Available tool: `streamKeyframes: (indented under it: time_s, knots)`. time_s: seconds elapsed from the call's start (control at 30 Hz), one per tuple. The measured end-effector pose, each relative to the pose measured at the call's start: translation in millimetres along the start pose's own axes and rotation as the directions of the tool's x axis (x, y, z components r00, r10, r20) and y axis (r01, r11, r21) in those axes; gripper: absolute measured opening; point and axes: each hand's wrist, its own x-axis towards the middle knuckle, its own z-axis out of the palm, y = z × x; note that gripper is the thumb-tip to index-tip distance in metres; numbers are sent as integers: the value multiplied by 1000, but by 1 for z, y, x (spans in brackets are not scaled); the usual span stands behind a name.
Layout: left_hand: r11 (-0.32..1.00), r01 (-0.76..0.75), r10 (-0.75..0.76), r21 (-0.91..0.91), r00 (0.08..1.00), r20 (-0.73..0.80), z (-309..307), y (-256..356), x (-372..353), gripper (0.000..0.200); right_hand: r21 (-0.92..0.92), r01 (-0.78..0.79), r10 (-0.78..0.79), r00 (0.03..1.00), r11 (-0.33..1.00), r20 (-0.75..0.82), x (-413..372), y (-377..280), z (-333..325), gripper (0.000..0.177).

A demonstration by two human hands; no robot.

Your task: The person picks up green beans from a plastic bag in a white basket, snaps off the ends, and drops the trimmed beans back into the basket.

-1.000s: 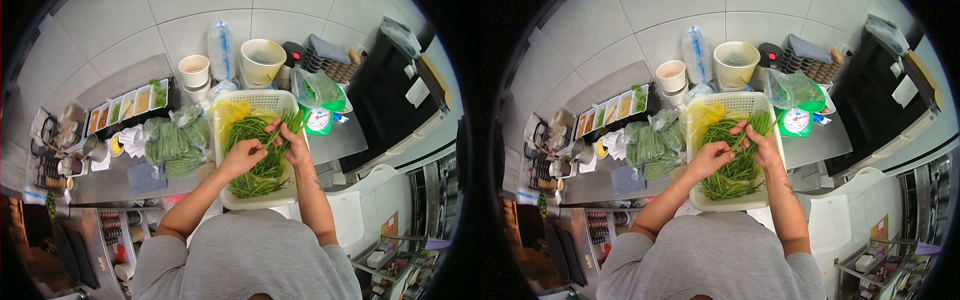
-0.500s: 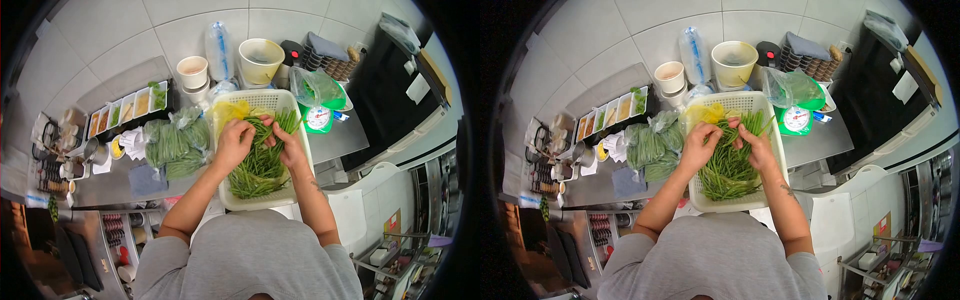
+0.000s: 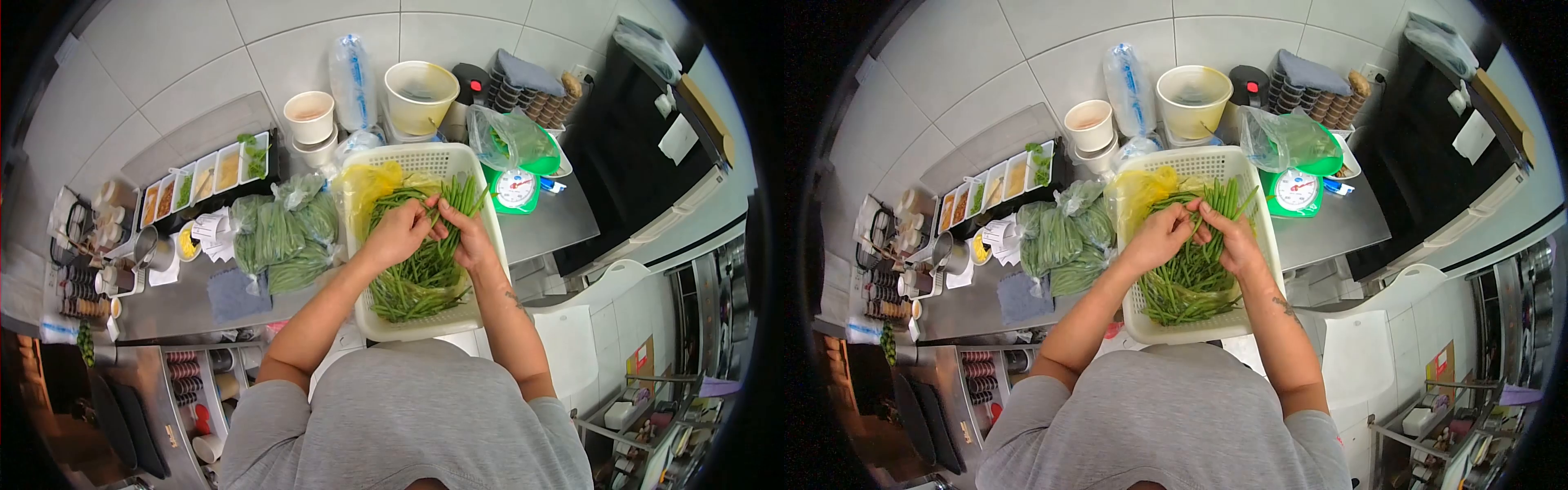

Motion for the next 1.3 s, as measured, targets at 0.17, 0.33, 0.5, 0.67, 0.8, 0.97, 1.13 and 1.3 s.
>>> streamKeyframes:
  time_s: [0.17, 0.33, 0.5, 0.67, 0.8, 0.97, 1.13, 1.3]
  knots:
    - [978, -38, 33, 206, 999, 30, -8, -4, -4, 18, -44, 0, 0, 1000, 999, -4, -1, 0, 0, 22]
    - [940, -29, 28, 340, 1000, 9, -11, -11, -8, 17, 105, -39, 36, 999, 994, 29, 1, 2, 1, 22]
    - [934, -39, 21, 354, 998, 52, -13, -19, -14, 16, 81, -19, 24, 998, 997, -56, 4, 4, -2, 20]
    - [972, 74, -71, 222, 997, -21, -26, -11, -18, 18, -74, -50, 42, 994, 996, -105, 4, -3, -7, 16]
    - [972, 44, -49, 229, 999, 15, -22, -16, -13, 17, -186, -114, 98, 991, 976, -97, -2, -7, 11, 16]
    - [886, -67, -8, 459, 987, 160, -12, -24, -16, 12, -172, -76, 40, 977, 982, -208, 0, -4, 10, 18]
    - [799, -284, 257, 531, 958, 125, -17, -33, -27, 4, -171, -64, 38, 987, 983, -155, 0, -10, -1, 20]
    - [861, -226, 260, 455, 966, -13, -25, -20, -12, 10, -232, -59, 36, 994, 971, -103, 2, -9, 0, 16]
